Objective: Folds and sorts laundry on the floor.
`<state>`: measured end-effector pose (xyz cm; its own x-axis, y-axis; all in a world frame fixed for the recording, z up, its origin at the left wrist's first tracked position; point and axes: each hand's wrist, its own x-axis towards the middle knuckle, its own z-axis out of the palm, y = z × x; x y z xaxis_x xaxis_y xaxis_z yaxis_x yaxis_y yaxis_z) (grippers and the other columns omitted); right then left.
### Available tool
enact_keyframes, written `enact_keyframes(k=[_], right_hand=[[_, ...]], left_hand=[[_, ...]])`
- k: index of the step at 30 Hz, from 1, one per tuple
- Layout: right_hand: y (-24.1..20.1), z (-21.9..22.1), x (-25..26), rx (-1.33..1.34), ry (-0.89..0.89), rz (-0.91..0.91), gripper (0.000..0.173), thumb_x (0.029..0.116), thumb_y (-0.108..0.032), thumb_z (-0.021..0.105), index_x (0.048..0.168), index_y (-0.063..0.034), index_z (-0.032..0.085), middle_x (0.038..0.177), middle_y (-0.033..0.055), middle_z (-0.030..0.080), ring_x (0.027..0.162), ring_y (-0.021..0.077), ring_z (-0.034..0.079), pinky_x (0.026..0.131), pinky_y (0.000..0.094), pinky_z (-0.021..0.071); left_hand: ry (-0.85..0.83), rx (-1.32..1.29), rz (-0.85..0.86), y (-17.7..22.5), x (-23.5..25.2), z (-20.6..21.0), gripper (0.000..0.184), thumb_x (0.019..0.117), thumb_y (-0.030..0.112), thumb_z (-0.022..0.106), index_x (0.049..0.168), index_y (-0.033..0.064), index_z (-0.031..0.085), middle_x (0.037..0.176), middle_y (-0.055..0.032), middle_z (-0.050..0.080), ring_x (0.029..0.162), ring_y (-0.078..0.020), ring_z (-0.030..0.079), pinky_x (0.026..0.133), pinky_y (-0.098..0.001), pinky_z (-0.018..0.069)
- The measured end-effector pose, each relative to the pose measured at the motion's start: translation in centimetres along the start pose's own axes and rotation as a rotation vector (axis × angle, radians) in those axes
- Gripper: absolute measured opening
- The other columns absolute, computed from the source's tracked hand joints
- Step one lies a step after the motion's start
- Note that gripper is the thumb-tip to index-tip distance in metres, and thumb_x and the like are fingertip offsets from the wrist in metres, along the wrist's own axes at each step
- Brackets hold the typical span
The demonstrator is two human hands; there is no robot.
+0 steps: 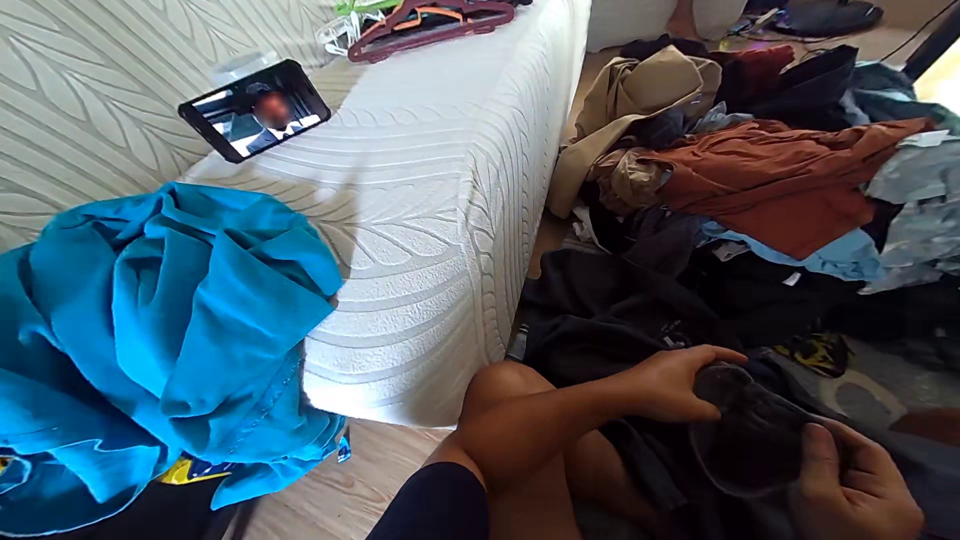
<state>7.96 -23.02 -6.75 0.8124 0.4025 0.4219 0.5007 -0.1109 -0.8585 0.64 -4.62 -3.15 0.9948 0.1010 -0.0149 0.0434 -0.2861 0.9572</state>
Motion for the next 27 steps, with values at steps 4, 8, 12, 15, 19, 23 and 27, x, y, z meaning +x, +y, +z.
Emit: enact_keyframes(k=[4, 8, 12, 15, 19, 23, 27], right_hand=[[-0.4, 0.5, -0.4, -0.023, -0.048, 0.022, 0.026, 0.102, -0.001, 0.049, 0.11, 0.0228, 0.056, 0.098, 0.0134, 0.063, 0.09, -0.0154, 0.055, 0.083, 0.0039, 0.045], [-0.3, 0.5, -0.4, 0.036, -0.015, 0.029, 0.019, 0.0999, -0.001, 0.054, 0.105, 0.017, 0.058, 0.093, 0.0007, 0.062, 0.085, -0.0181, 0.055, 0.08, 0.0033, 0.0475], [0.2, 0.4, -0.2, 0.113, 0.004, 0.052, 0.01, 0.0972, 0.003, 0.056, 0.101, 0.0112, 0.059, 0.091, -0.0066, 0.063, 0.085, -0.0156, 0.058, 0.082, 0.0063, 0.0503], [0.2, 0.3, -0.1, 0.038, 0.005, 0.059, 0.017, 0.1003, 0.0, 0.052, 0.104, 0.0159, 0.058, 0.093, 0.0007, 0.06, 0.088, -0.0159, 0.055, 0.083, 0.0047, 0.0468], [-1.0, 0.4, -0.4, -0.029, -0.026, 0.124, 0.029, 0.1062, -0.008, 0.044, 0.111, 0.0204, 0.052, 0.095, 0.0076, 0.056, 0.088, -0.0166, 0.05, 0.081, 0.003, 0.0417], [-1.0, 1.0, -0.9, 0.078, -0.057, 0.134, 0.021, 0.1054, -0.008, 0.045, 0.104, 0.0119, 0.054, 0.088, -0.0035, 0.056, 0.08, -0.0174, 0.053, 0.076, 0.0035, 0.0459], [-0.9, 1.2, -1.3, 0.165, -0.131, 0.117, 0.01, 0.0977, -0.002, 0.056, 0.102, 0.0065, 0.058, 0.089, -0.0074, 0.063, 0.081, -0.0139, 0.059, 0.077, 0.0068, 0.0518]], left_hand=[[-0.022, -0.006, -0.003, 0.8, -0.3, 0.5, 0.074, 0.0822, -0.016, 0.07, 0.15, -0.0056, 0.043, 0.145, -0.0253, 0.055, 0.129, -0.0312, 0.06, 0.108, -0.0426, 0.0492], [0.106, -0.083, 0.016, 1.0, -0.6, 0.8, 0.035, 0.0913, -0.012, 0.064, 0.126, -0.0116, 0.062, 0.12, -0.0242, 0.068, 0.108, -0.0239, 0.069, 0.096, -0.0346, 0.0552], [0.255, 0.044, 0.174, 0.1, -0.6, 1.2, 0.019, 0.0952, -0.004, 0.063, 0.11, -0.0109, 0.072, 0.107, -0.0222, 0.073, 0.103, -0.0233, 0.069, 0.095, -0.0342, 0.0527], [0.225, 0.149, 0.173, 0.5, -0.7, 1.2, 0.026, 0.1036, 0.003, 0.053, 0.123, -0.0107, 0.063, 0.106, -0.0241, 0.071, 0.097, -0.0284, 0.07, 0.091, -0.0415, 0.0547], [0.182, 0.243, 0.222, 0.5, -0.8, 2.0, 0.028, 0.1051, 0.004, 0.049, 0.126, -0.0125, 0.059, 0.11, -0.0275, 0.069, 0.102, -0.0356, 0.07, 0.093, -0.0475, 0.0548], [0.153, 0.26, 0.345, -0.5, -0.6, 3.0, 0.027, 0.0961, 0.001, 0.066, 0.121, -0.0106, 0.064, 0.106, -0.0236, 0.071, 0.1, -0.0327, 0.071, 0.094, -0.044, 0.0558], [0.215, 0.331, 0.381, -1.1, -0.5, 3.1, 0.025, 0.0942, -0.003, 0.063, 0.118, -0.0068, 0.07, 0.105, -0.0239, 0.071, 0.101, -0.0343, 0.07, 0.091, -0.0449, 0.0559]])
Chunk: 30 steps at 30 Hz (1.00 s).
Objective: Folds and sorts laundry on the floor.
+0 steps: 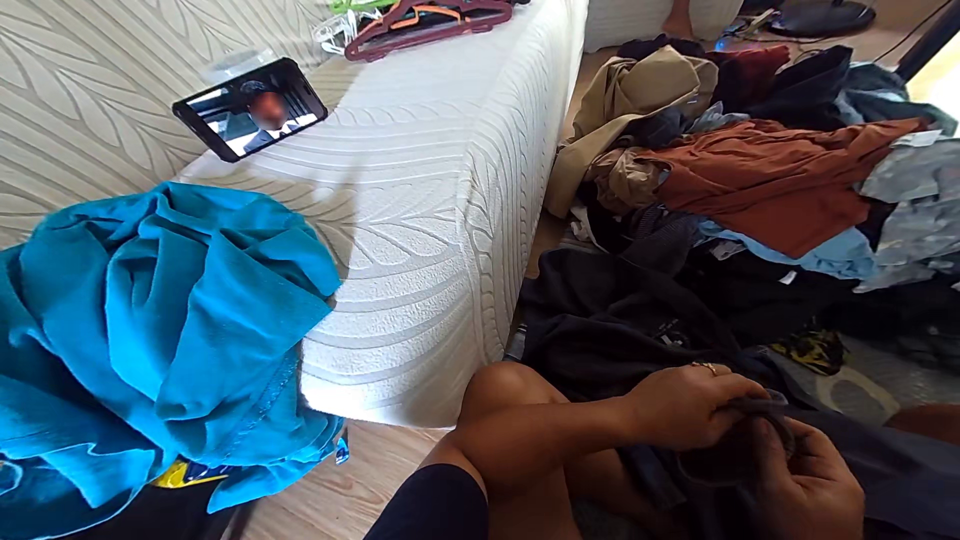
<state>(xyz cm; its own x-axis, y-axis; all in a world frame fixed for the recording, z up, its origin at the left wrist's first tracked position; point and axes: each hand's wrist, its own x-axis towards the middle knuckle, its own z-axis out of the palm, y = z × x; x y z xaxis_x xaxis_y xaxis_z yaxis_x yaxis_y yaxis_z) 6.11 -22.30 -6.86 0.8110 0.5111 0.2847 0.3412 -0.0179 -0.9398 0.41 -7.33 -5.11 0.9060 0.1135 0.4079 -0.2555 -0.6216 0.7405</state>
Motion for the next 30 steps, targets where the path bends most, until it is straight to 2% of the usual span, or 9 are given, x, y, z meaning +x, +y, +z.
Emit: enact_keyframes(k=[2, 4, 9, 13, 17, 24, 27, 28, 30], right_hand=[[0.0, -0.2, -0.1, -0.015, -0.038, 0.0, 0.014, 0.0919, 0.0, 0.062, 0.103, 0.0085, 0.059, 0.09, -0.0049, 0.063, 0.083, -0.0129, 0.06, 0.078, 0.0076, 0.0522], [-0.1, -0.4, -0.1, -0.025, -0.027, 0.016, 0.015, 0.0891, 0.0, 0.065, 0.101, 0.0079, 0.059, 0.087, -0.0052, 0.062, 0.079, -0.0126, 0.058, 0.074, 0.007, 0.0515], [-0.3, -1.3, 0.8, 0.003, 0.062, 0.037, 0.01, 0.0936, -0.003, 0.06, 0.102, 0.0014, 0.059, 0.086, -0.0114, 0.061, 0.075, -0.0125, 0.059, 0.069, 0.0083, 0.0533], [-0.2, -1.9, 0.8, 0.035, 0.144, 0.009, 0.013, 0.094, -0.007, 0.061, 0.105, -0.0001, 0.063, 0.087, -0.0114, 0.066, 0.072, -0.0088, 0.062, 0.065, 0.0116, 0.0551], [0.1, -1.6, 0.6, 0.15, 0.151, 0.024, 0.009, 0.0943, -0.003, 0.06, 0.104, -0.004, 0.061, 0.084, -0.01, 0.068, 0.067, -0.004, 0.063, 0.061, 0.0153, 0.0562], [0.3, -1.2, 0.2, 0.197, 0.125, 0.014, 0.008, 0.0945, -0.002, 0.057, 0.101, -0.0055, 0.06, 0.083, -0.0085, 0.067, 0.068, -0.0028, 0.063, 0.063, 0.016, 0.056], [0.3, -1.0, 0.1, 0.209, 0.127, 0.017, 0.008, 0.0952, -0.002, 0.055, 0.099, -0.0056, 0.06, 0.081, -0.0078, 0.066, 0.07, -0.0022, 0.064, 0.064, 0.0167, 0.0565], [0.3, -1.0, 0.1, 0.215, 0.135, 0.013, 0.008, 0.0951, -0.002, 0.054, 0.099, -0.0061, 0.06, 0.081, -0.0079, 0.067, 0.071, -0.0022, 0.064, 0.064, 0.0168, 0.0566], [0.5, -1.1, 0.2, 0.226, 0.156, 0.004, 0.01, 0.0948, -0.001, 0.054, 0.1, -0.0068, 0.061, 0.083, -0.0085, 0.067, 0.074, -0.0021, 0.065, 0.069, 0.0173, 0.0573]], left_hand=[[0.057, 0.047, -0.024, 0.0, 0.2, -0.5, 0.025, 0.0964, 0.001, 0.059, 0.117, -0.0016, 0.073, 0.104, -0.022, 0.069, 0.097, -0.033, 0.069, 0.085, -0.0455, 0.0562], [0.118, 0.068, -0.082, 0.0, 0.6, -1.4, 0.026, 0.0958, 0.001, 0.057, 0.114, 0.0019, 0.076, 0.107, -0.0208, 0.069, 0.099, -0.0315, 0.068, 0.085, -0.0454, 0.0561], [0.279, 0.006, -0.323, -0.8, 1.2, -4.9, 0.025, 0.0985, 0.003, 0.058, 0.117, 0.0034, 0.075, 0.112, -0.0168, 0.068, 0.105, -0.0254, 0.065, 0.092, -0.0422, 0.0545], [0.377, -0.134, -0.401, -1.7, 1.2, -6.1, 0.024, 0.0994, 0.005, 0.061, 0.122, 0.0007, 0.069, 0.119, -0.0148, 0.067, 0.111, -0.0189, 0.065, 0.098, -0.037, 0.0541], [0.411, -0.218, -0.489, -2.1, 1.5, -6.1, 0.025, 0.1015, 0.011, 0.062, 0.124, 0.0017, 0.065, 0.117, -0.0094, 0.069, 0.106, -0.0109, 0.066, 0.096, -0.0325, 0.0548], [0.435, -0.206, -0.497, -1.9, 1.5, -5.9, 0.023, 0.1021, 0.012, 0.061, 0.123, 0.003, 0.065, 0.109, -0.0049, 0.071, 0.098, -0.0064, 0.067, 0.091, -0.0289, 0.0563], [0.423, -0.205, -0.445, -2.0, 1.4, -5.9, 0.021, 0.1006, 0.01, 0.062, 0.12, 0.0027, 0.066, 0.111, -0.0052, 0.07, 0.101, -0.0064, 0.066, 0.092, -0.0281, 0.0558], [0.372, -0.193, -0.389, -2.1, 1.2, -5.9, 0.019, 0.0992, 0.007, 0.063, 0.117, 0.0025, 0.067, 0.112, -0.0054, 0.069, 0.102, -0.0072, 0.066, 0.092, -0.028, 0.0558], [0.155, -0.086, -0.174, -2.0, 0.7, -6.0, 0.016, 0.0914, -0.002, 0.063, 0.104, 0.0013, 0.073, 0.109, -0.0086, 0.067, 0.103, -0.0132, 0.064, 0.091, -0.0313, 0.0553]])
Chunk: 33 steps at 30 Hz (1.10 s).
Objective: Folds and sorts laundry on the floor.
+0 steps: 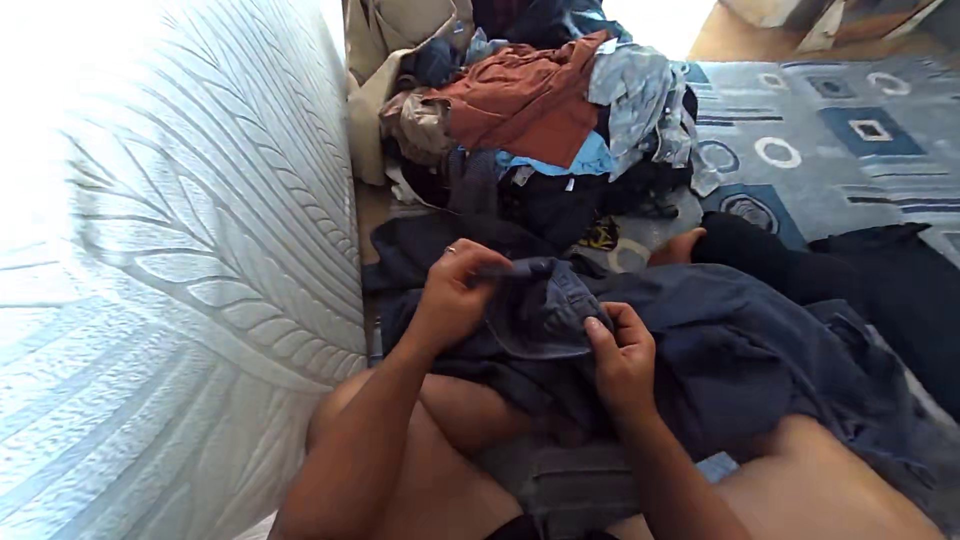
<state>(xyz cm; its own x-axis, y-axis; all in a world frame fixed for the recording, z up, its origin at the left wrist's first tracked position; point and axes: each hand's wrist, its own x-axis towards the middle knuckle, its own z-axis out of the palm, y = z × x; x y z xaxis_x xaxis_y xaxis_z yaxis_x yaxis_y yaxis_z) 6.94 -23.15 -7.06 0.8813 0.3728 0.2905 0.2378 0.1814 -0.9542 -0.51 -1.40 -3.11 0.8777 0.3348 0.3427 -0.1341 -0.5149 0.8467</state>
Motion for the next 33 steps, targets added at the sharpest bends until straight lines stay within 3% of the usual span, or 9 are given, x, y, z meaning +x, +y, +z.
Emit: enact_keyframes(k=[3, 7, 10, 15, 24, 29, 33], right_hand=[[0.0, -0.3, 0.3, 0.012, 0.039, 0.0, 0.011, 0.0935, 0.0, 0.055, 0.099, -0.009, 0.06, 0.083, -0.009, 0.067, 0.074, -0.0012, 0.065, 0.07, 0.0184, 0.0576], [-0.2, -0.8, 0.5, -0.041, 0.066, 0.001, 0.013, 0.0917, 0.001, 0.057, 0.099, -0.0083, 0.061, 0.083, -0.0088, 0.067, 0.074, -0.002, 0.065, 0.069, 0.0173, 0.0573], [-0.5, -0.6, 0.4, -0.098, 0.006, -0.013, 0.011, 0.0936, -0.002, 0.058, 0.103, -0.004, 0.064, 0.085, -0.0077, 0.069, 0.076, -0.0036, 0.066, 0.071, 0.0151, 0.0572], [-0.8, 0.1, -0.1, -0.079, -0.11, 0.046, 0.014, 0.0968, -0.004, 0.057, 0.104, -0.0004, 0.067, 0.087, -0.0049, 0.071, 0.079, -0.0026, 0.067, 0.075, 0.0158, 0.0577], [-1.0, 0.0, 0.0, -0.126, -0.103, 0.053, 0.013, 0.0975, -0.005, 0.058, 0.103, -0.0001, 0.069, 0.085, -0.0037, 0.072, 0.077, -0.0028, 0.067, 0.073, 0.0147, 0.0573], [-1.1, -0.3, 0.3, -0.038, -0.088, 0.128, 0.014, 0.0987, -0.004, 0.056, 0.102, -0.002, 0.07, 0.083, -0.0035, 0.072, 0.077, 0.0004, 0.068, 0.073, 0.0185, 0.0587], [-1.0, -0.4, 0.5, -0.007, -0.101, 0.154, 0.015, 0.0993, -0.004, 0.056, 0.103, -0.0023, 0.07, 0.084, -0.0027, 0.073, 0.078, 0.002, 0.069, 0.074, 0.0202, 0.059]], left_hand=[[-0.293, 0.255, 0.319, 0.1, -0.6, 1.4, 0.019, 0.0834, -0.001, 0.065, 0.088, 0.0108, 0.079, 0.102, -0.0078, 0.07, 0.102, -0.0205, 0.066, 0.089, -0.0384, 0.0567], [-0.323, 0.33, 0.473, 0.0, -1.1, 3.4, 0.023, 0.0865, -0.003, 0.062, 0.091, 0.0102, 0.079, 0.099, -0.0089, 0.07, 0.096, -0.0232, 0.067, 0.083, -0.0365, 0.0569], [-0.224, 0.284, 0.461, 0.1, -1.1, 3.7, 0.021, 0.0837, -0.004, 0.064, 0.099, 0.0047, 0.076, 0.099, -0.0108, 0.073, 0.098, -0.0226, 0.07, 0.087, -0.0348, 0.0578], [-0.147, 0.219, 0.472, 0.0, -1.1, 3.9, 0.007, 0.0831, -0.001, 0.07, 0.087, 0.0024, 0.074, 0.094, -0.0101, 0.074, 0.095, -0.0183, 0.071, 0.088, -0.0288, 0.0571], [-0.139, 0.129, 0.494, -0.2, -1.2, 4.3, 0.007, 0.0849, -0.001, 0.07, 0.088, 0.0023, 0.076, 0.097, -0.0089, 0.076, 0.097, -0.015, 0.071, 0.089, -0.0257, 0.0561], [-0.187, 0.145, 0.446, -0.7, -0.6, 3.5, 0.021, 0.0909, 0.001, 0.063, 0.102, 0.0077, 0.08, 0.101, -0.0083, 0.068, 0.097, -0.0135, 0.065, 0.087, -0.0267, 0.0557], [-0.222, 0.146, 0.431, -0.9, -0.5, 3.2, 0.016, 0.091, 0.004, 0.065, 0.098, 0.0071, 0.079, 0.1, -0.0081, 0.067, 0.096, -0.0139, 0.065, 0.087, -0.0273, 0.0555]])
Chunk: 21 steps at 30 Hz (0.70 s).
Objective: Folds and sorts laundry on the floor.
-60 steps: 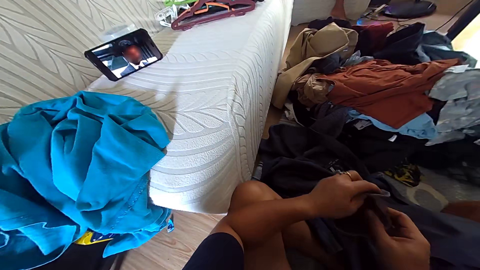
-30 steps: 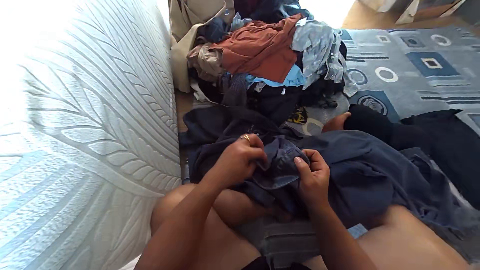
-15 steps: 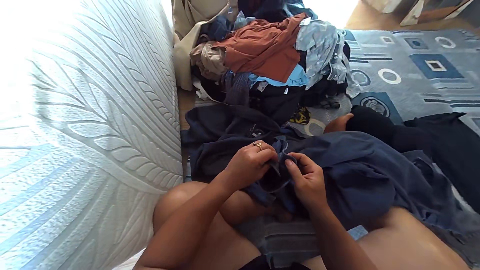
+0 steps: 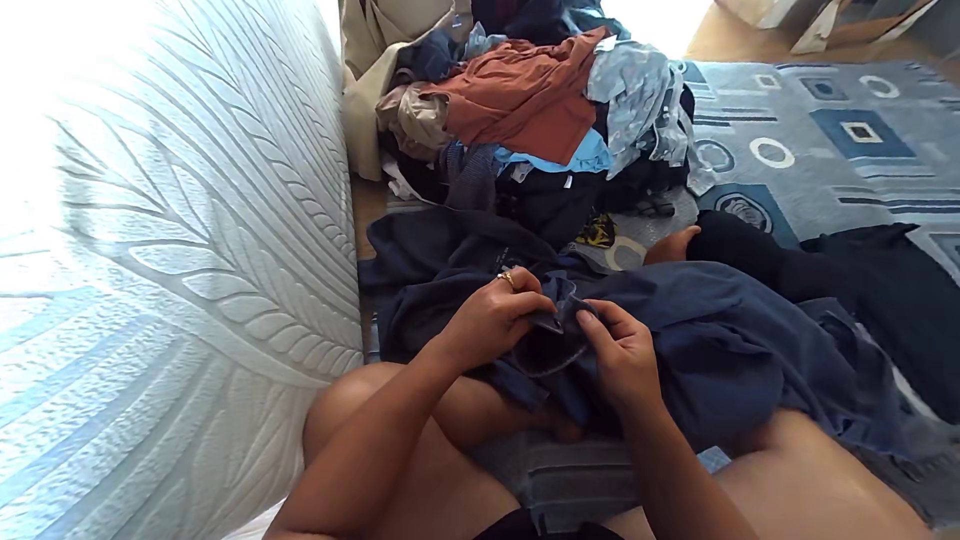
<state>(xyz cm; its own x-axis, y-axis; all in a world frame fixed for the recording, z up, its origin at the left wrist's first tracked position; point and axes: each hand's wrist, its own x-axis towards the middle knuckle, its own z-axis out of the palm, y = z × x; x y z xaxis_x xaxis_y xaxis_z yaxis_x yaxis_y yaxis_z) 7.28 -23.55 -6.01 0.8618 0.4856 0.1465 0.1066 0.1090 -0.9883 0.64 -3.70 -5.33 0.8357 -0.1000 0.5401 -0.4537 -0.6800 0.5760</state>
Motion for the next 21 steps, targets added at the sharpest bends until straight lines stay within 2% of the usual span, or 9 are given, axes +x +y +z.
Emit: enact_keyframes(k=[2, 5, 10, 13, 14, 16, 21], right_hand=[[0.0, 0.1, 0.0, -0.003, -0.014, 0.006, 0.015, 0.0995, -0.004, 0.056, 0.104, -0.0018, 0.07, 0.084, -0.0023, 0.073, 0.078, 0.002, 0.069, 0.075, 0.02, 0.0592], [0.1, 0.3, 0.1, -0.116, -0.05, -0.012, 0.015, 0.0994, -0.007, 0.057, 0.105, -0.0017, 0.07, 0.086, -0.0029, 0.072, 0.079, -0.0011, 0.068, 0.074, 0.0168, 0.0578], [0.5, -0.4, -0.5, -0.395, -0.078, -0.148, 0.022, 0.0995, -0.015, 0.058, 0.106, 0.0003, 0.072, 0.092, 0.0011, 0.072, 0.082, -0.0037, 0.065, 0.075, 0.0143, 0.0556], [-0.3, -0.3, -0.4, -0.382, -0.159, -0.156, 0.023, 0.0993, -0.009, 0.056, 0.107, 0.0097, 0.067, 0.093, 0.0036, 0.071, 0.085, -0.007, 0.064, 0.08, 0.0139, 0.0547], [-0.5, -0.4, -0.1, -0.343, -0.2, -0.146, 0.022, 0.0993, -0.006, 0.055, 0.107, 0.0126, 0.065, 0.093, 0.0015, 0.07, 0.086, -0.0092, 0.063, 0.081, 0.0133, 0.0545], [-0.3, -0.6, 0.5, -0.254, -0.258, -0.119, 0.02, 0.1003, -0.004, 0.054, 0.106, 0.0126, 0.062, 0.092, -0.0052, 0.069, 0.087, -0.0105, 0.063, 0.083, 0.0145, 0.0553], [0.0, -0.7, 0.5, -0.155, -0.276, -0.065, 0.014, 0.0998, -0.003, 0.054, 0.106, 0.0041, 0.064, 0.09, -0.0126, 0.07, 0.084, -0.0079, 0.066, 0.081, 0.0167, 0.0579]], left_hand=[[0.018, 0.011, 0.016, 0.0, 0.0, 0.1, 0.011, 0.09, 0.004, 0.068, 0.093, 0.0061, 0.078, 0.099, -0.0083, 0.068, 0.097, -0.0143, 0.065, 0.089, -0.0267, 0.0551], [0.038, 0.036, 0.057, -0.2, -0.1, 0.2, 0.012, 0.0931, 0.005, 0.065, 0.093, 0.0046, 0.078, 0.105, -0.0099, 0.072, 0.107, -0.0185, 0.067, 0.096, -0.0309, 0.0548], [0.033, 0.099, 0.094, 0.2, 0.1, 1.8, 0.018, 0.0983, 0.004, 0.06, 0.099, 0.0071, 0.078, 0.102, -0.0095, 0.076, 0.101, -0.0218, 0.071, 0.089, -0.0368, 0.0578], [0.085, 0.141, 0.143, 0.8, 0.3, 1.7, 0.02, 0.0946, -0.004, 0.059, 0.097, 0.003, 0.078, 0.097, -0.0142, 0.076, 0.095, -0.029, 0.071, 0.086, -0.0409, 0.0574], [0.113, 0.159, 0.163, 0.9, 0.4, 1.7, 0.02, 0.0923, -0.006, 0.06, 0.094, 0.0022, 0.078, 0.094, -0.0146, 0.075, 0.093, -0.0297, 0.071, 0.085, -0.0413, 0.0575], [0.145, 0.166, 0.192, 0.9, 0.4, 1.8, 0.02, 0.0896, -0.009, 0.061, 0.093, 0.0012, 0.079, 0.091, -0.0155, 0.075, 0.09, -0.0303, 0.071, 0.082, -0.0413, 0.0572], [0.145, 0.138, 0.243, 0.7, 0.5, 1.9, 0.02, 0.0897, -0.009, 0.061, 0.091, -0.0003, 0.078, 0.087, -0.0168, 0.072, 0.087, -0.031, 0.069, 0.079, -0.0399, 0.0559]])
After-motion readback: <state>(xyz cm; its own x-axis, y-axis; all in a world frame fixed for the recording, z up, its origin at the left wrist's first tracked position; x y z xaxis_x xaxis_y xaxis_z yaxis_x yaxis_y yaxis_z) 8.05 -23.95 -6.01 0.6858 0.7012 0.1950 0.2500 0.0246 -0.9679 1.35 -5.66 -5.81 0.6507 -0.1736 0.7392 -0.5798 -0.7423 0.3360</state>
